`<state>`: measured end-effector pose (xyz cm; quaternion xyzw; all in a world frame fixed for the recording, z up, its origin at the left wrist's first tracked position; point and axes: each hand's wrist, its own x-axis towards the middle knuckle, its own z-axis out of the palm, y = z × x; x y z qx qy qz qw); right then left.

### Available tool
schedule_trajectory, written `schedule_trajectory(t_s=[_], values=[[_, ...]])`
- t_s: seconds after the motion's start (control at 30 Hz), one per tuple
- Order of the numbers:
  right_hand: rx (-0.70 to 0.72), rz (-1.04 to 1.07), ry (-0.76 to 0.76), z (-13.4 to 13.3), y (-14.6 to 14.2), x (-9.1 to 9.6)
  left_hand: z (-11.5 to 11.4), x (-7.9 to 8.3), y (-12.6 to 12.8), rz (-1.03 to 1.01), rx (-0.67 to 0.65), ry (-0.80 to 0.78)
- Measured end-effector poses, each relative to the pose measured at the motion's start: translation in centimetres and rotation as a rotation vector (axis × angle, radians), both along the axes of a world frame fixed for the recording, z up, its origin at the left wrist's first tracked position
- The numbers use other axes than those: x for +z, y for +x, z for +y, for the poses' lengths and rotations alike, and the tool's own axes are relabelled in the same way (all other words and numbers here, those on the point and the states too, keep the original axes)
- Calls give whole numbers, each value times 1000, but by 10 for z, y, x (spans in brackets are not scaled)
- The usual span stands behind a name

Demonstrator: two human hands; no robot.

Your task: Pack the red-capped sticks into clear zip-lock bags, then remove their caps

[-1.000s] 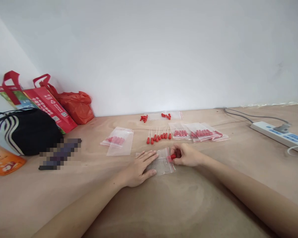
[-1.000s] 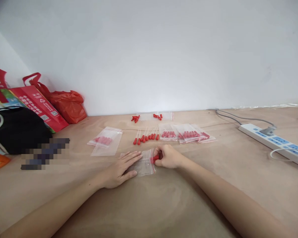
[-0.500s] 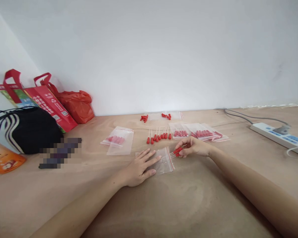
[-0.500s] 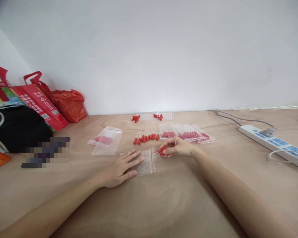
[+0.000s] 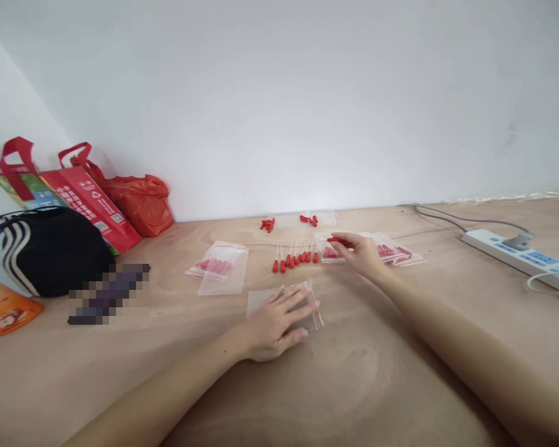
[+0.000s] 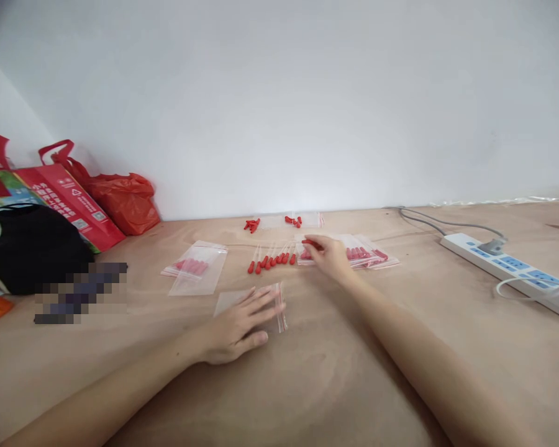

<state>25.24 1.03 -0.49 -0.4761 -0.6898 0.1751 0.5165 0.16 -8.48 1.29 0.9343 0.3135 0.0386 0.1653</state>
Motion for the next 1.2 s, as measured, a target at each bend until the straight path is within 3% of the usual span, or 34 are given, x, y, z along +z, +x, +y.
schedule_trajectory(t_s=[0.13, 0.27, 0.43, 0.6, 0.67, 0.73, 0.8, 0.9, 1.1, 1.2], values=[[-20, -479, 220, 5, -28, -13, -3, -4, 4, 32, -11, -52], [-21, -734, 230, 9, -37, -20, 6, -4, -4, -128, 206, 15], [8, -801, 223, 3, -39, -19, 27, -6, -18, -208, 527, 63], [-64, -803, 255, -16, -38, -19, 31, -5, -24, -180, 641, -155], [-51, -774, 291, -28, -34, -21, 36, -3, -33, -228, 668, -174], [-18, -744, 313, -40, -29, -25, 46, 1, -50, -325, 777, -78], [11, -717, 310, -51, -22, -27, 61, 4, -72, -391, 1008, 112], [29, -686, 297, -60, -15, -30, 81, 7, -104, -368, 1272, 219], [57, -666, 284, -60, -14, -30, 99, 14, -141, -300, 1439, 265], [73, -668, 288, -59, -15, -28, 108, 19, -154, -299, 1461, 187]])
